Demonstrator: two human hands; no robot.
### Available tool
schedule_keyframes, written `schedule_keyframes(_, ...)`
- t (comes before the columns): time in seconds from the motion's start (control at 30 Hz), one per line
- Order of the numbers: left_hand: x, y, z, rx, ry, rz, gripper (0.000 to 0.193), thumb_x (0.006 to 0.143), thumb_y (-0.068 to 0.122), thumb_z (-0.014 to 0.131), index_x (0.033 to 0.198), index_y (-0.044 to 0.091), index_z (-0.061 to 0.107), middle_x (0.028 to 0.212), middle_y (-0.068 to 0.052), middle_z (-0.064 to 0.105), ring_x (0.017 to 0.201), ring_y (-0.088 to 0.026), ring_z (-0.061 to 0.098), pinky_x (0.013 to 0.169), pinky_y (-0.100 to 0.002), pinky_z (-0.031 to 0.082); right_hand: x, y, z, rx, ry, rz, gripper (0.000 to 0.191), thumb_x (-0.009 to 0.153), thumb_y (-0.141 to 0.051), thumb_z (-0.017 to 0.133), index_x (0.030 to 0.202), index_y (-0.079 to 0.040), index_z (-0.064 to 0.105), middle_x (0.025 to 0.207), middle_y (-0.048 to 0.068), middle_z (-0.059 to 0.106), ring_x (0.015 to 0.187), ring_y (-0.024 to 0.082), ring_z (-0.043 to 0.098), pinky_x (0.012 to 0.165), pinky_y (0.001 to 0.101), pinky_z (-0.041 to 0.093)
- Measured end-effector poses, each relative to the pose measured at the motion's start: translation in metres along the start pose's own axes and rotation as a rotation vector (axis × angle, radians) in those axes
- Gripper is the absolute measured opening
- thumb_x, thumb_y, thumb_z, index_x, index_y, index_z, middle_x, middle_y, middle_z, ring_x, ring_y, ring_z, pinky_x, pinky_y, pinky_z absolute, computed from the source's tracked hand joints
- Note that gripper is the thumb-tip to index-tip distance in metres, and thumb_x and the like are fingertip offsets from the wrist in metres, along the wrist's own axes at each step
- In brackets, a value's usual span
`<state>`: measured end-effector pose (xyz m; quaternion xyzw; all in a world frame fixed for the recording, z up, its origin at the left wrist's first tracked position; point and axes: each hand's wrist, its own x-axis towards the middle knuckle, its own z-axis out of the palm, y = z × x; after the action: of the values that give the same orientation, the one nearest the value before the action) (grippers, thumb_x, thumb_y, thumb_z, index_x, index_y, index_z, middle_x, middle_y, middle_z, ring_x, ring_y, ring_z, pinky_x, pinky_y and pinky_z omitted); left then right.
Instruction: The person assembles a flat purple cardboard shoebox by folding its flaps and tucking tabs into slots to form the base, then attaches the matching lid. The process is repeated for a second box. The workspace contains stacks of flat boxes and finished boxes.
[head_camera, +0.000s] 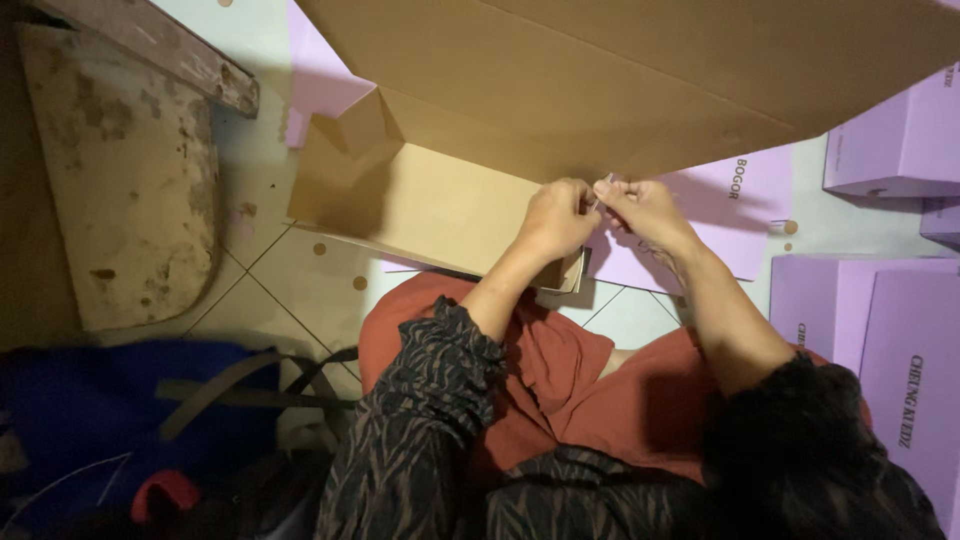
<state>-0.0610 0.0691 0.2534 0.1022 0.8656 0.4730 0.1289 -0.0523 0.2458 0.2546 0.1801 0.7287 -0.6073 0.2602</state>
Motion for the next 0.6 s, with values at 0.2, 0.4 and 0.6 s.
schedule_keyframes(0.2, -0.001, -0.001, 0.005, -0.118, 0.008, -0.061, 0.020, 0.081, 0.022, 0.073, 0.087, 0.003, 0.075, 0.080, -0.018, 0.074, 0.075, -0.033, 0.074, 0.071, -0.042, 0.057, -0.007, -0.008, 0.001, 0.038, -0.037, 0.014, 0.026, 0.094, -0.033, 0.070, 0.098, -0.007, 0.070, 0.076, 0.001, 0.069, 0.063, 0.004, 0.062, 0.055, 0.0206, 0.050)
schedule_keyframes(0.4, -0.011, 0.038, -0.043, -0.020, -0.286, -0.046, 0.062, 0.077, 0.043, 0.086, 0.125, 0.009, 0.066, 0.109, -0.019, 0.073, 0.098, -0.034, 0.072, 0.090, -0.041, 0.054, 0.005, -0.004, -0.025, 0.037, 0.202, -0.003, 0.019, 0.093, -0.013, 0.067, 0.105, 0.001, 0.071, 0.084, 0.004, 0.070, 0.064, 0.007, 0.061, 0.056, 0.0229, 0.049)
schedule_keyframes(0.6, -0.044, 0.051, -0.144, 0.346, -0.396, 0.169, 0.098, 0.057, 0.031, 0.093, 0.146, 0.018, 0.053, 0.156, -0.013, 0.046, 0.148, -0.040, 0.030, 0.121, -0.050, 0.023, 0.019, 0.005, -0.082, -0.258, 0.498, -0.264, 0.036, 0.088, -0.012, 0.073, 0.118, 0.006, 0.068, 0.089, 0.008, 0.072, 0.073, 0.010, 0.065, 0.061, 0.0252, 0.052)
